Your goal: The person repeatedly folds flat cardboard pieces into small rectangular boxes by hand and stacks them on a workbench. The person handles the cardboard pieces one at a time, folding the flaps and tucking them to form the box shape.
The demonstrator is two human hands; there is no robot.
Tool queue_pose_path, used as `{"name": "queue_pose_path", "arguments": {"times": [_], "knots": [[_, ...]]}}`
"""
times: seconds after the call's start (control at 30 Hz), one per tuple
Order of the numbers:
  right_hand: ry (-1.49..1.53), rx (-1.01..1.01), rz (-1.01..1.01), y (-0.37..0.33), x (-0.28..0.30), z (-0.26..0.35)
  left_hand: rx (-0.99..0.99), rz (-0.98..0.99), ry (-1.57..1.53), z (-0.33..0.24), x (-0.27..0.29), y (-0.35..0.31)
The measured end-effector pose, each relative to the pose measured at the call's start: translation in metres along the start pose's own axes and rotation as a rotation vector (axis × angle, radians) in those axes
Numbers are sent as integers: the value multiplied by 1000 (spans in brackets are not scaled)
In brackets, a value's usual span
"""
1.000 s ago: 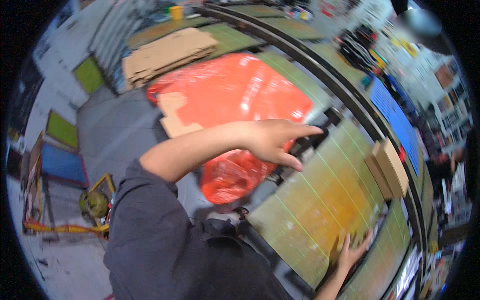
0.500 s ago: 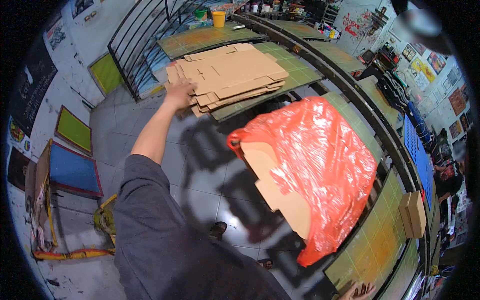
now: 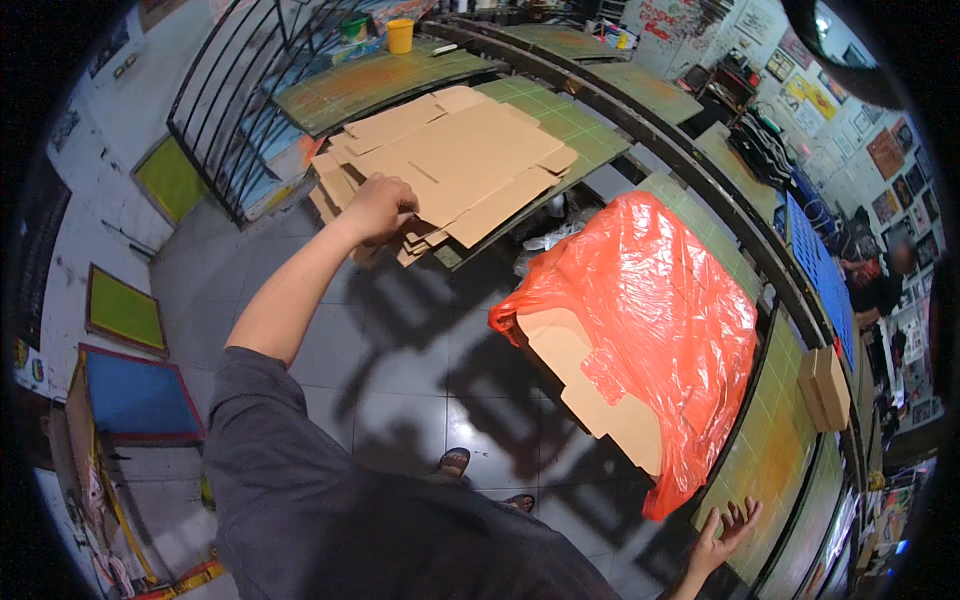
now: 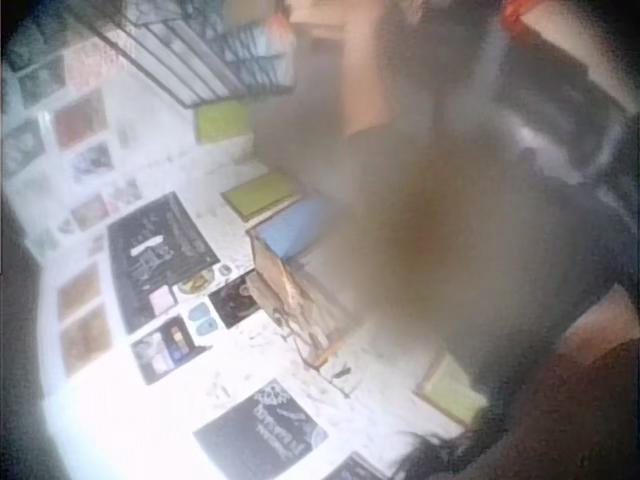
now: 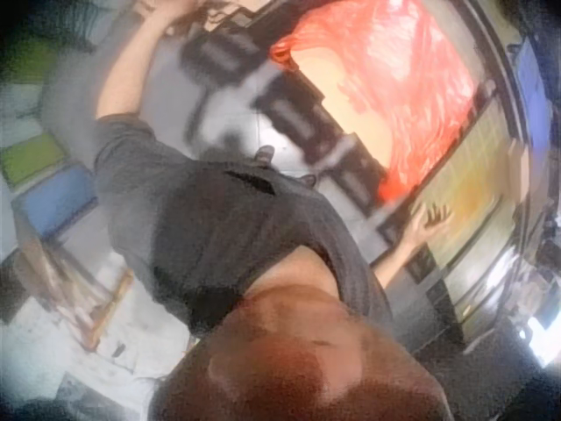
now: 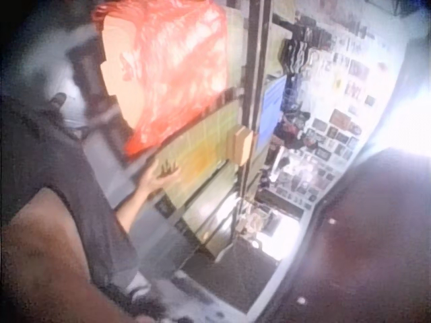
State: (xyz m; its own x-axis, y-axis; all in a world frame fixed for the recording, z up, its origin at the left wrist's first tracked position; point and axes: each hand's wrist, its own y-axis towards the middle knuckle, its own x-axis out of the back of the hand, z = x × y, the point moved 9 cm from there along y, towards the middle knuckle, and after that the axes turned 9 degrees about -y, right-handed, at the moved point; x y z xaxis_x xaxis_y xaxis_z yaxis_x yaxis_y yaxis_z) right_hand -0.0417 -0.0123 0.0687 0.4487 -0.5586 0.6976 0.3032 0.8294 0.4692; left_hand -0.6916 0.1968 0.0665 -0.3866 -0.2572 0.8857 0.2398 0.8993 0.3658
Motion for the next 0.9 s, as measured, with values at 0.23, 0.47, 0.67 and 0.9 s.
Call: {"name": "queue_pose_path", "arguments": {"times": [0.23, 0.47, 0.67, 0.9], "knots": [[33, -133, -82, -31, 31, -39, -107, -585, 8, -40, 104, 56], [8, -155, -237, -31, 86, -107, -378, -1112, 130, -215, 144, 130], [151, -124, -315, 4, 129, -178, -787, -828, -169, -514, 11, 124], [360, -285, -244, 22, 144, -270, -823, 86, -518, -787, -231, 21]]}}
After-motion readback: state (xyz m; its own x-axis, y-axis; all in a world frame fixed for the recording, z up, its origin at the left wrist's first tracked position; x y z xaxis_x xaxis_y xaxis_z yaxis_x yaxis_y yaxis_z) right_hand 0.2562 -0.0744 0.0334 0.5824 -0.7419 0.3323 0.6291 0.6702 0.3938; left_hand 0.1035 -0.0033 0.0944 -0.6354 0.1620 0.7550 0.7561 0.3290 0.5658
